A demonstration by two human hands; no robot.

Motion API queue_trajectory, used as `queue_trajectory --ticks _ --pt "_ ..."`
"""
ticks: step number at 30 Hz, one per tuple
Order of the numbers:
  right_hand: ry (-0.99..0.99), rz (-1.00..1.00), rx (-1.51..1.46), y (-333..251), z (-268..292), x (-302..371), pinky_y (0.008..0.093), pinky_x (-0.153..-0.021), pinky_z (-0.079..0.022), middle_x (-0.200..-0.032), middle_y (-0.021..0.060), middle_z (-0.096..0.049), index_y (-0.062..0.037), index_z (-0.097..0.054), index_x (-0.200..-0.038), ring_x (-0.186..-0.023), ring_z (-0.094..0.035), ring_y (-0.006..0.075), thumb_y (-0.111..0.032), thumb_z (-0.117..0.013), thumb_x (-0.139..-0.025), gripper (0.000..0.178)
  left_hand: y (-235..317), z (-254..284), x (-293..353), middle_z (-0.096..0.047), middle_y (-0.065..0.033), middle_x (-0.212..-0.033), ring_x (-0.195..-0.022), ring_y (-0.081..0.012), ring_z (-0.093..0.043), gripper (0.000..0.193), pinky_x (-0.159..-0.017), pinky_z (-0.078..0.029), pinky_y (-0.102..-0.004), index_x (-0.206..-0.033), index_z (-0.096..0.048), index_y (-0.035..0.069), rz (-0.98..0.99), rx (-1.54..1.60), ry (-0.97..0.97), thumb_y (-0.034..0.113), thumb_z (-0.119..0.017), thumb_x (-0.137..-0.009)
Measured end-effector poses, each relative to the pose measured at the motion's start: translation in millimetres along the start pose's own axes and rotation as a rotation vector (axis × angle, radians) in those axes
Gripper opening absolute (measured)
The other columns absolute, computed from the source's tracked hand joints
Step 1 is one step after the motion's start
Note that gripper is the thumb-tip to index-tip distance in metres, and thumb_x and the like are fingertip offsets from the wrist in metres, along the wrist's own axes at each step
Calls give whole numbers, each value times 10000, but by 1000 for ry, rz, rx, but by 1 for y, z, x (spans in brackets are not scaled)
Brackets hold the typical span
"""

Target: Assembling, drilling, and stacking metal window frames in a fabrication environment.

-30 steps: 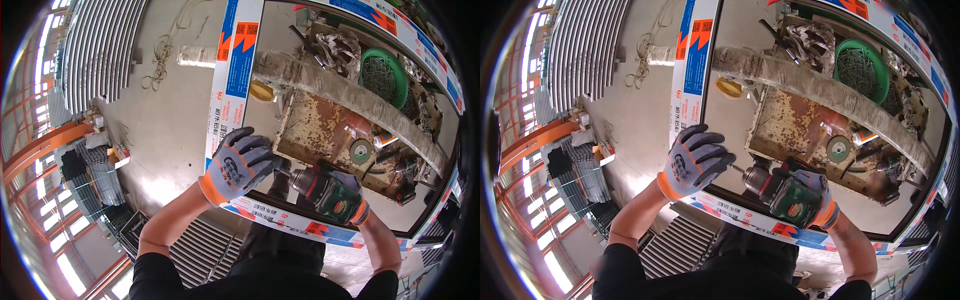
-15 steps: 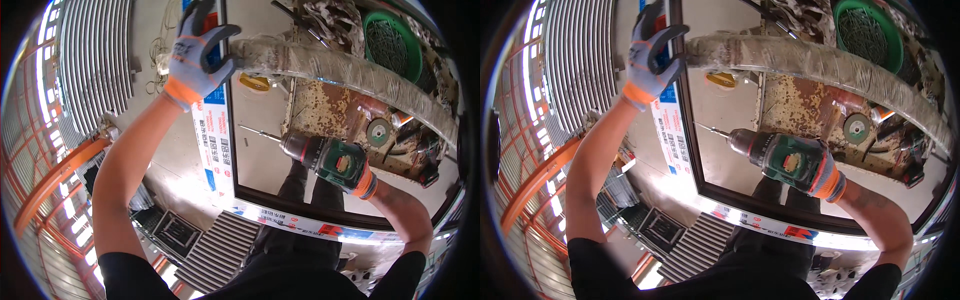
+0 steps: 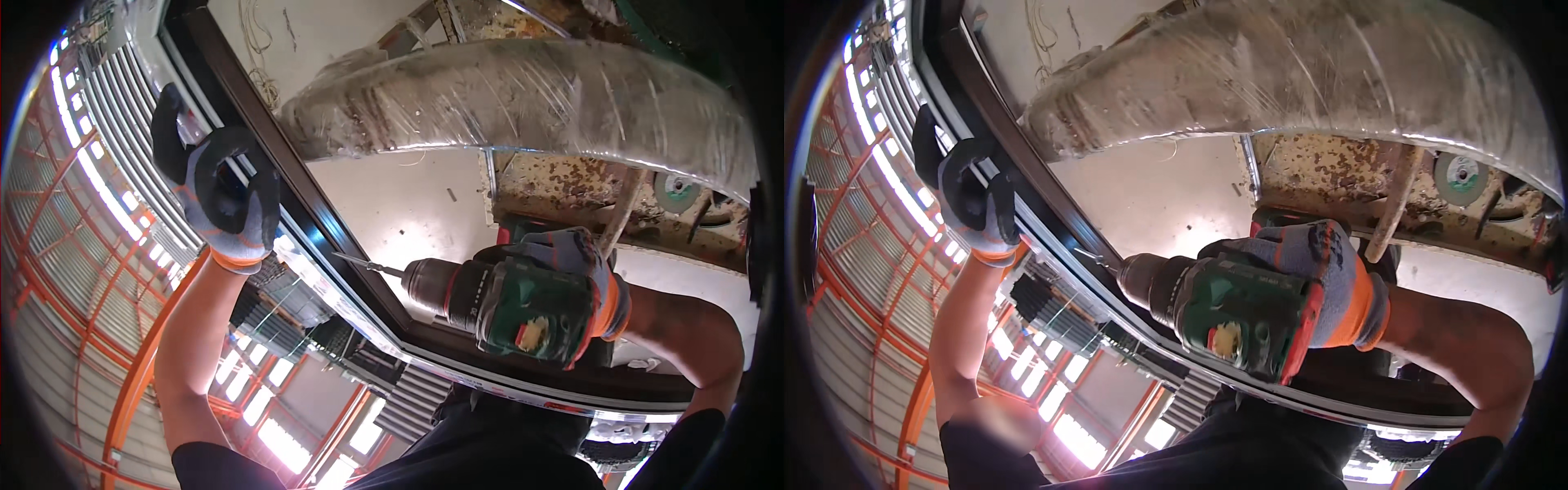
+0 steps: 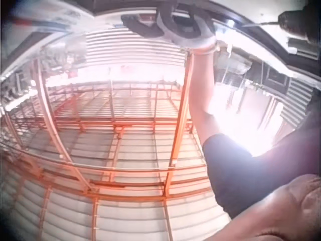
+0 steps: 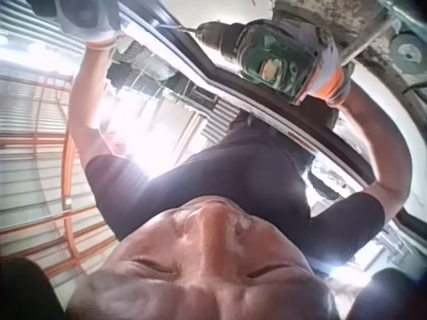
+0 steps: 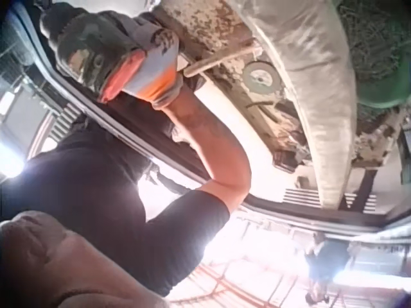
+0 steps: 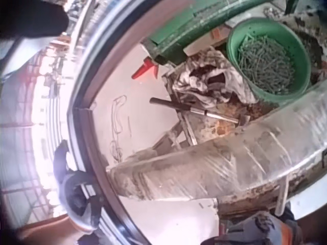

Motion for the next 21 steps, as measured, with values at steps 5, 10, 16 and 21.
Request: queue_trajectory --ticks 5,10,16,21 --pt "-55 115 210 -14 19 -17 400 -584 -480 -783 110 -624 -23 -667 -1089 -659 -609 300 -277 -726 -758 421 -4 4 -3 -376 -240 -1414 -1381 -431 -327 391 -1091 -314 -590 -1080 -600 62 -90 -108 -70 383 -545 -863" --pt "-32 99 214 1 8 -15 373 -477 -405 -682 72 -555 -1 -674 -1145 -557 -548 257 -319 -729 -712 540 -6 -1 1 -407 -223 -1379 -1402 -428 -292 368 -1099 -300 -613 -1071 -601 84 -52 -115 -54 376 -520 -862" --pt "-22 63 225 4 5 -15 406 -605 -472 -777 99 -593 -90 -644 -1191 -689 -594 308 -394 -673 -766 524 -8 6 0 -419 -248 -1396 -1402 -432 -292 378 -1108 -290 -605 -1076 -603 68 -93 -174 -100 365 -527 -854" --pt "-41 47 232 0 10 -20 401 -609 -472 -779 92 -594 -83 -638 -1201 -687 -596 299 -395 -677 -765 538 -7 1 0 -397 -256 -1410 -1401 -430 -297 384 -1113 -292 -592 -1089 -599 62 -94 -151 -105 355 -536 -849"
Point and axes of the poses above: each hand's wrist, its own x-axis away from the middle knuckle, its own z-axis out of the back of the hand, y = z × x, the point moved 1 cm from there along -x, towards the middle knuckle
